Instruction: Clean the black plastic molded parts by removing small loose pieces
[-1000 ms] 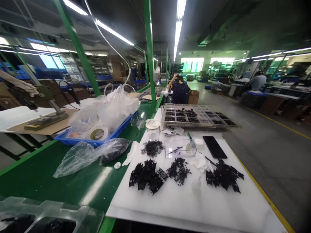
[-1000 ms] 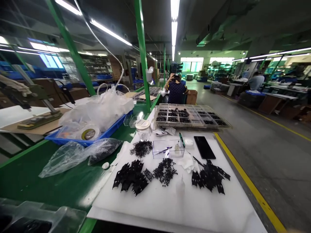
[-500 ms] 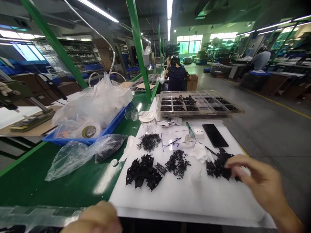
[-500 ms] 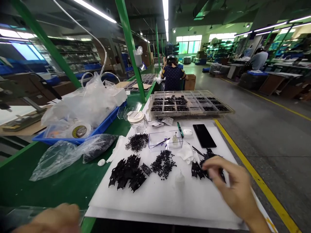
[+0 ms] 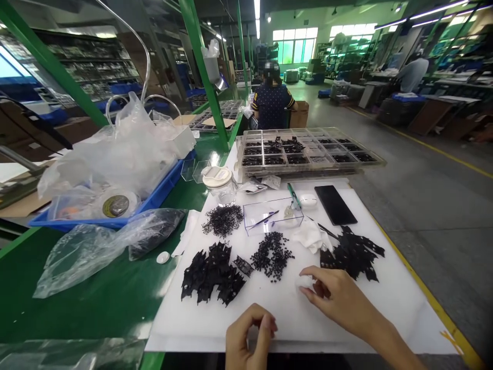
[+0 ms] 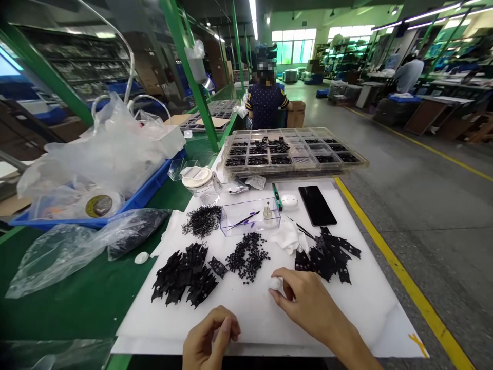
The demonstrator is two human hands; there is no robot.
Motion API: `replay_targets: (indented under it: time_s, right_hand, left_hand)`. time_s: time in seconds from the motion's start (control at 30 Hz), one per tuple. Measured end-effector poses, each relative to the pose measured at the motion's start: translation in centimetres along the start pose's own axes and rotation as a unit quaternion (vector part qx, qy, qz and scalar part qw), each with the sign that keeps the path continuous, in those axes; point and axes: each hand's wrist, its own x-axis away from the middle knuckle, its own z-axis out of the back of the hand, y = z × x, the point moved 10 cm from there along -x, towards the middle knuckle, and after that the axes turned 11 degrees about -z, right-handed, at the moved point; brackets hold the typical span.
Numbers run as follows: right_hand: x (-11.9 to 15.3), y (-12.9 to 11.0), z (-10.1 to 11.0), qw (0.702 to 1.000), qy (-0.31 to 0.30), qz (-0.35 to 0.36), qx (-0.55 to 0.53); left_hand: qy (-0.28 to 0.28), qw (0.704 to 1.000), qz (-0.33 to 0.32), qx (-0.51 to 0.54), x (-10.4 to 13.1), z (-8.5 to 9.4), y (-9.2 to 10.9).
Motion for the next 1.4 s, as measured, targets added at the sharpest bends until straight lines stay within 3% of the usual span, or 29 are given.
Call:
replay_targets:
  time_s: [0.17, 0.37, 0.83, 0.93, 1.0, 1.1, 1.23, 1.4]
  right_hand:
    - [0.6, 0.4, -0.3, 1.0, 0.008, 0.014, -0.022]
    - [0.6, 0.3, -0.1, 0.998, 0.047, 0.025, -0.014]
    - [1.0, 2.8, 0.1, 0.969, 0.242, -0.035, -0.031]
    - [1.4, 2.9, 0.2, 0.966, 0.252, -0.051, -0.039]
    - [1.8, 3.2, 0.4, 0.97, 0.225, -0.067, -0.068]
    - [3.2, 4.5, 2.3, 0.962, 0.23, -0.108, -0.105]
    - [5.4, 6.5, 7.4, 0.916, 0.366, -0.165, -0.006]
    - [3.6, 7.6, 8.1, 0.922, 0.338, -0.166, 0.088]
  left_hand:
    - [-0.091, 0.992, -0.062, -0.067, -2.0, -3.6, 1.4]
    - [-0.116, 0.988, -0.064, -0.075, -2.6, -6.0, 0.5]
    - [-0.107, 0.988, -0.071, -0.091, -2.2, -5.3, 0.7]
    - [-0.102, 0.988, -0.071, -0.093, -2.2, -5.2, 0.7]
    - [-0.098, 0.988, -0.072, -0.093, -2.3, -5.0, 0.7]
    - [-0.09, 0.989, -0.071, -0.092, -2.4, -4.8, 0.7]
    - [-0.087, 0.99, -0.07, -0.089, -2.5, -4.8, 0.8]
    - [-0.091, 0.989, -0.075, -0.088, -2.4, -4.9, 0.9]
